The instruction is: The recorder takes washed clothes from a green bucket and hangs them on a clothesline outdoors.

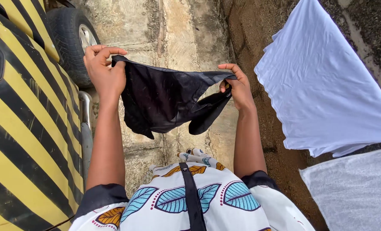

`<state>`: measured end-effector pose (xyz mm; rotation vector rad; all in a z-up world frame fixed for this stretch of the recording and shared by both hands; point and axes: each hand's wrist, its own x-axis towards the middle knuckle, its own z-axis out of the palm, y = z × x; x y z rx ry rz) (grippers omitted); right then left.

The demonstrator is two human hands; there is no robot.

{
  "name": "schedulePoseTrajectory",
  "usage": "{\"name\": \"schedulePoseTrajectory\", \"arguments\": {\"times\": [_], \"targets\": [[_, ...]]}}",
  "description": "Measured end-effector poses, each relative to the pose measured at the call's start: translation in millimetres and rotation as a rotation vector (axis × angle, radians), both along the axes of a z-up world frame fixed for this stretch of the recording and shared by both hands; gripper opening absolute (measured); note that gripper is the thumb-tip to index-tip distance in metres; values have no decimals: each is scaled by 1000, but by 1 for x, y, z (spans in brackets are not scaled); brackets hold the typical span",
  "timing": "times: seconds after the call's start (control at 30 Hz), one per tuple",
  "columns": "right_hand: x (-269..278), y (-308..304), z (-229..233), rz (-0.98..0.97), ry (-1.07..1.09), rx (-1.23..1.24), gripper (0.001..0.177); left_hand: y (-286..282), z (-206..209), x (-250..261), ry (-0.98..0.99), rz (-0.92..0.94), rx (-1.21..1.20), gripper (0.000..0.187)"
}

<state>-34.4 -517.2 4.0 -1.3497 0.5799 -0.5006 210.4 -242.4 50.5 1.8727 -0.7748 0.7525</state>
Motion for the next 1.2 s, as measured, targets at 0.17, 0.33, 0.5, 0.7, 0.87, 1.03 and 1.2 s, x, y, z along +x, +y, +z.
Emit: {"name": "schedulePoseTrajectory", "arguments": {"times": [0.17, 0.33, 0.5, 0.7, 0.87, 1.03, 1.2], "targets": [[5, -81, 27, 188, -42, -278, 34, -30, 8, 69, 781, -755, 177, 56], [30, -139, 47, 37, 90, -524, 27, -91, 9, 117, 997, -867, 404, 39], [47, -181, 65, -193, 333, -1134, 26, -163, 5, 165, 881, -1004, 221, 21], [63, -214, 80, -122, 320, -1232, 38, -275, 15, 221, 745, -1145, -19, 18], [66, -262, 30, -198, 776, -1291, 24, -363, 38, 244, 371, -1233, 38, 19], [62, -241, 36, -818, 972, -1182, 23, -438, 36, 253, 594, -1370, 130, 23], [46, -245, 56, -961, 1296, -553, 28, -518, 36, 243, 568, -1518, 127, 23]]}}
